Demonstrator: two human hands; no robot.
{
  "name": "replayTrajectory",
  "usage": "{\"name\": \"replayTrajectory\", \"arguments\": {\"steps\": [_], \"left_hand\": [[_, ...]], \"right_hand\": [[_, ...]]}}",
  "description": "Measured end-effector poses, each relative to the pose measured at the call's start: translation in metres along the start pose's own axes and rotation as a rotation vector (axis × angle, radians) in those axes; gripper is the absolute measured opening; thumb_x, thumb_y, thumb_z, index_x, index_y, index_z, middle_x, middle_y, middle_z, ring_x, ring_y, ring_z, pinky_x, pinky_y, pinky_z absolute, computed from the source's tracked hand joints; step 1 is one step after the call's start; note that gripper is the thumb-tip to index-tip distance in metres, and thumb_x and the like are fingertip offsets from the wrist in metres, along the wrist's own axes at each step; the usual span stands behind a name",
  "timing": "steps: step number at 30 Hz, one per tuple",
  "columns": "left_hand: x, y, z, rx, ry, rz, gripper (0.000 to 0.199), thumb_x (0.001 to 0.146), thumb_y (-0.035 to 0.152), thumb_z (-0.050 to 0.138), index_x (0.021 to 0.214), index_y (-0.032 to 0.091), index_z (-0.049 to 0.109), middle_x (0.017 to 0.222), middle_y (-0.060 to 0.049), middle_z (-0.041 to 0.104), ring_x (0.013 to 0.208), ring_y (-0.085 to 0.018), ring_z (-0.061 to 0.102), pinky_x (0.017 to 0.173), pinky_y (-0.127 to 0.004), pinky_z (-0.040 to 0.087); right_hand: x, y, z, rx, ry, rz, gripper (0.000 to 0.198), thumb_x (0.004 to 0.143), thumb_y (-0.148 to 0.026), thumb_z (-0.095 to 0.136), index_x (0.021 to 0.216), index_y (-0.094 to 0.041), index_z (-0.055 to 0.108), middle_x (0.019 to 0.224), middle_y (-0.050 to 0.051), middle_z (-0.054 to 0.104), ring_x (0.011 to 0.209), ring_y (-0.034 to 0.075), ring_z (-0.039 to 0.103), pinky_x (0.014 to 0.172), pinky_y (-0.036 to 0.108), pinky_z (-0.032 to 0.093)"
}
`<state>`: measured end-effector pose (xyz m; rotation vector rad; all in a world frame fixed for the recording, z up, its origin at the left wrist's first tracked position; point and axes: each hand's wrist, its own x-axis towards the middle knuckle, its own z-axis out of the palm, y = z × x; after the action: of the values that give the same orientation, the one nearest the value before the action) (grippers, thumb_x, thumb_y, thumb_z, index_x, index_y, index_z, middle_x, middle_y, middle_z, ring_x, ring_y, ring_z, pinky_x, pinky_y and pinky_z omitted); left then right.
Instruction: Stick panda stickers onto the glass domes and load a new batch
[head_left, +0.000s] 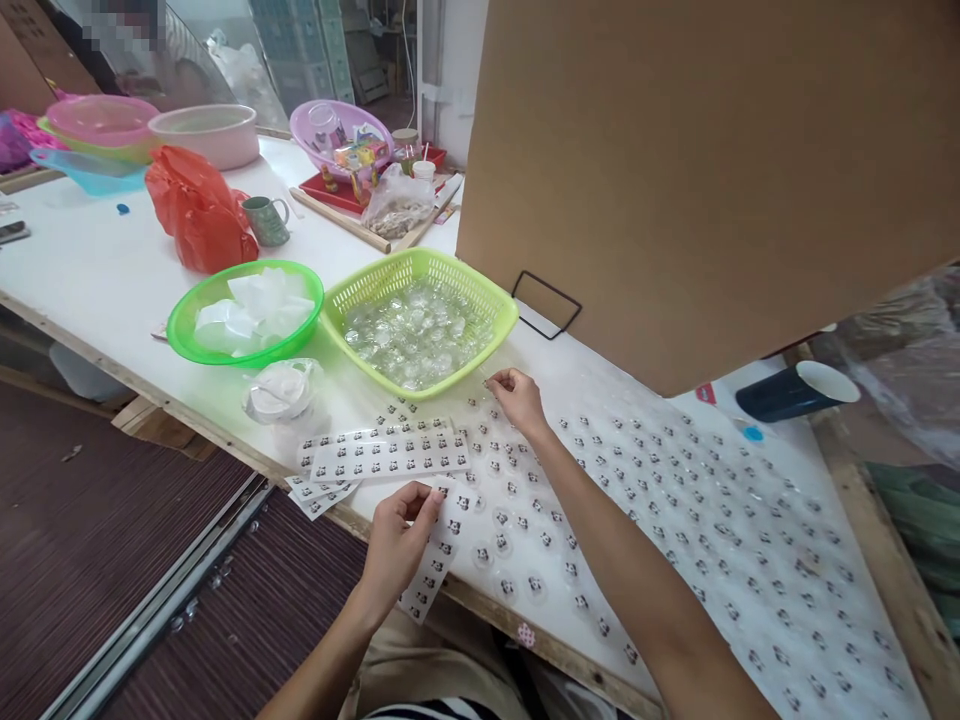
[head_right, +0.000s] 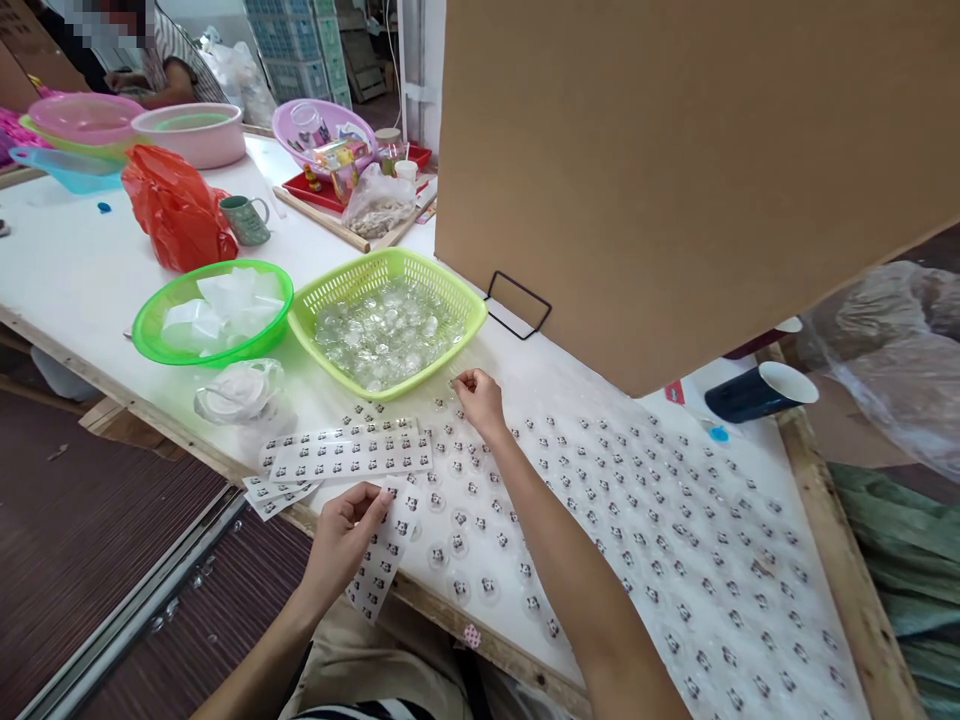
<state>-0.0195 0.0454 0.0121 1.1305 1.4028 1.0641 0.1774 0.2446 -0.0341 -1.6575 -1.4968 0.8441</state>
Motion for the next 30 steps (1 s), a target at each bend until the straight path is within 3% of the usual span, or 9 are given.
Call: {"name": "replayTrajectory", "arguments": {"steps": [10,19,22,24,26,28,30], "left_hand": [[0.001,-0.003,-0.003,0.019,0.012,0.021,0.031,0.089,0.042,0.06,0.073,0.015,0.063,0.063,0.001,0.053,0.058,-0.011,0.044,0.055,-0.02,0.036],[0.002,-0.006,-0.002,0.009,-0.009,0.015,0.031,0.09,0.041,0.059,0.074,0.015,0.062,0.063,0.002,0.05,0.058,-0.011,0.042,0.054,-0.02,0.035],[0.001,-0.006,-0.002,0.009,-0.01,0.022,0.032,0.091,0.042,0.058,0.075,0.015,0.061,0.065,0.002,0.05,0.06,-0.011,0.042,0.055,-0.02,0.035],[0.001,-0.006,-0.002,0.004,0.001,0.036,0.032,0.091,0.043,0.058,0.075,0.015,0.061,0.066,0.002,0.051,0.061,-0.011,0.043,0.056,-0.021,0.035],[0.0,-0.005,-0.003,0.006,0.025,0.049,0.032,0.091,0.042,0.058,0.075,0.015,0.061,0.065,0.002,0.052,0.061,-0.012,0.043,0.056,-0.021,0.036],[-0.001,-0.004,-0.004,0.01,0.056,0.057,0.032,0.091,0.042,0.058,0.074,0.015,0.061,0.064,0.002,0.051,0.06,-0.012,0.043,0.056,-0.02,0.035],[-0.002,-0.003,-0.004,0.008,0.081,0.065,0.032,0.091,0.042,0.058,0.072,0.016,0.06,0.063,0.003,0.049,0.059,-0.011,0.042,0.055,-0.02,0.035]], "right_hand": [[0.01,0.006,0.007,-0.168,-0.057,-0.005,0.008,0.073,-0.02,0.059,0.074,-0.018,0.067,0.078,0.006,0.072,0.072,0.019,0.065,0.067,0.028,0.046],[0.006,-0.006,0.017,-0.43,-0.08,-0.085,0.009,0.079,-0.014,0.06,0.086,-0.017,0.064,0.082,0.007,0.069,0.082,0.022,0.063,0.086,0.036,0.039],[0.007,-0.011,0.016,-0.593,-0.047,-0.127,0.02,0.08,-0.015,0.061,0.101,-0.014,0.06,0.096,0.011,0.066,0.089,0.024,0.061,0.089,0.038,0.036],[0.004,-0.016,0.013,-0.658,-0.017,-0.146,0.017,0.082,-0.018,0.06,0.099,-0.015,0.061,0.104,0.014,0.062,0.094,0.025,0.059,0.088,0.038,0.035],[-0.008,-0.023,0.009,-0.593,0.028,-0.153,0.009,0.085,-0.02,0.056,0.091,-0.016,0.062,0.104,0.014,0.06,0.097,0.026,0.058,0.088,0.038,0.036],[-0.033,-0.033,0.002,-0.393,0.025,-0.17,0.014,0.09,-0.025,0.052,0.086,-0.017,0.062,0.099,0.012,0.061,0.092,0.024,0.058,0.085,0.036,0.039],[-0.07,-0.043,-0.007,-0.124,-0.137,-0.185,0.021,0.093,-0.034,0.049,0.087,-0.019,0.062,0.092,0.008,0.063,0.081,0.02,0.058,0.076,0.032,0.042]]}}
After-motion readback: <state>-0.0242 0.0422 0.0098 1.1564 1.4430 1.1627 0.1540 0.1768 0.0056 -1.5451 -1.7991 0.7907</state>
